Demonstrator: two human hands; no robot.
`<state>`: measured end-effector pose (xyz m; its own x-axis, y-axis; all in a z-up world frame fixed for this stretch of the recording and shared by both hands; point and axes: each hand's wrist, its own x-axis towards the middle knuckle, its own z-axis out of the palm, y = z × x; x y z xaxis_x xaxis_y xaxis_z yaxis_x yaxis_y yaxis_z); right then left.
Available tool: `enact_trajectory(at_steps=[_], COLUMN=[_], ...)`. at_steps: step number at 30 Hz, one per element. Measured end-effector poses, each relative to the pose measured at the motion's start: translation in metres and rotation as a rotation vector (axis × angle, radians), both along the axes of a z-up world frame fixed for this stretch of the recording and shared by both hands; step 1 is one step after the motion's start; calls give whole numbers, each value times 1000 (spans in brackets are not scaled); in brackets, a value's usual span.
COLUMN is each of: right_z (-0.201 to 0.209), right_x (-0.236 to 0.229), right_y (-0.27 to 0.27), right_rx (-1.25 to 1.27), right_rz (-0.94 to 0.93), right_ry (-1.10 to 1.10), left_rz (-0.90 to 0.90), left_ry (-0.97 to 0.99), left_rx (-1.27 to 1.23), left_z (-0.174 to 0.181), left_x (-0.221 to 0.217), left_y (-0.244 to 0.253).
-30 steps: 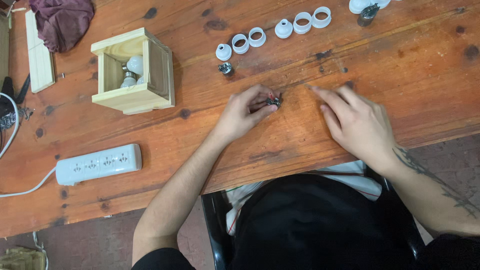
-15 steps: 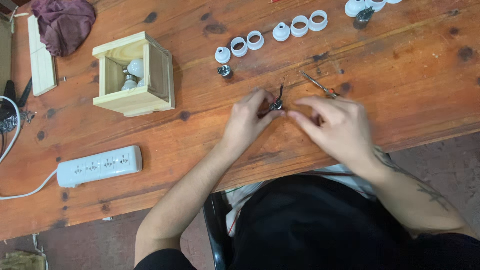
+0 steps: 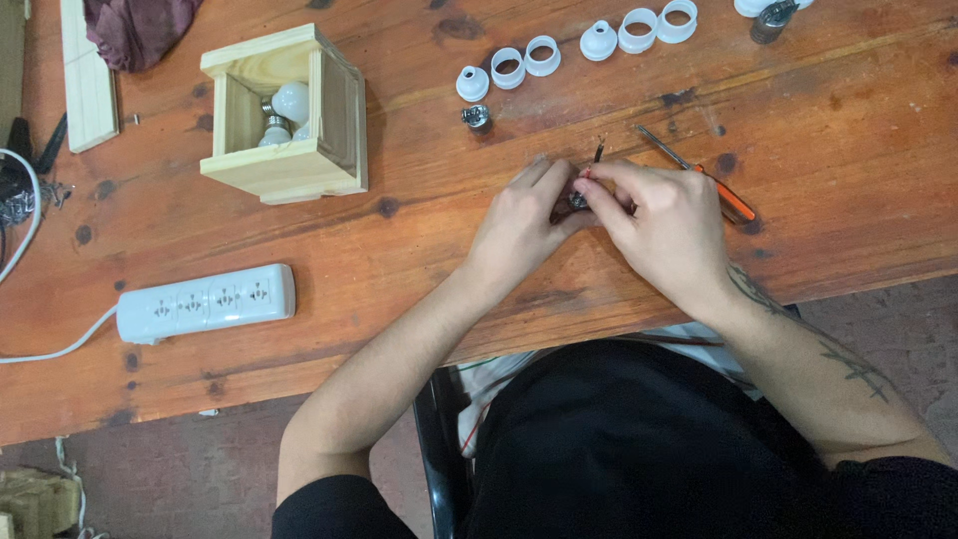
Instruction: The person assembles small light fixtures by inserting red and black wires into metal sockets and tightening them with a screwdriver. The person repeats this process for multiple sockets, placing completed units on the table.
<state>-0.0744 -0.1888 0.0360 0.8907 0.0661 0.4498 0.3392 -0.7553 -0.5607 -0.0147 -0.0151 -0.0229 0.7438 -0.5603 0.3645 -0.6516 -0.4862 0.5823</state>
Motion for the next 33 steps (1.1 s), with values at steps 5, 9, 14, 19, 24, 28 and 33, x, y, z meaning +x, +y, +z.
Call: enact_trajectory(at_steps=[5, 9, 14, 19, 24, 28, 33], right_z=[1, 7, -8, -33, -38, -31, -21], right_x=[1, -10, -31, -38, -40, -40, -49], right_y=[2, -7, -51, -78, -80, -78, -70], right_rx=[-11, -64, -666, -739, -612, -566, -352], right_rz=[25, 38, -342, -327, -313, -303, -155], right_ry=[-17, -57, 47, 81, -2, -27, 101], left_rz=[-18, -29, 131, 81, -11, -34, 24], left_ry=[75, 101, 232, 235, 451, 428, 357], left_rx=[-28, -52, 23, -36, -64, -111, -32], left_z=[0, 8, 19, 11, 22, 19, 4], left_x=[0, 0, -7, -7, -6, -6, -3], left_y=[2, 5, 2, 5, 13, 11, 7])
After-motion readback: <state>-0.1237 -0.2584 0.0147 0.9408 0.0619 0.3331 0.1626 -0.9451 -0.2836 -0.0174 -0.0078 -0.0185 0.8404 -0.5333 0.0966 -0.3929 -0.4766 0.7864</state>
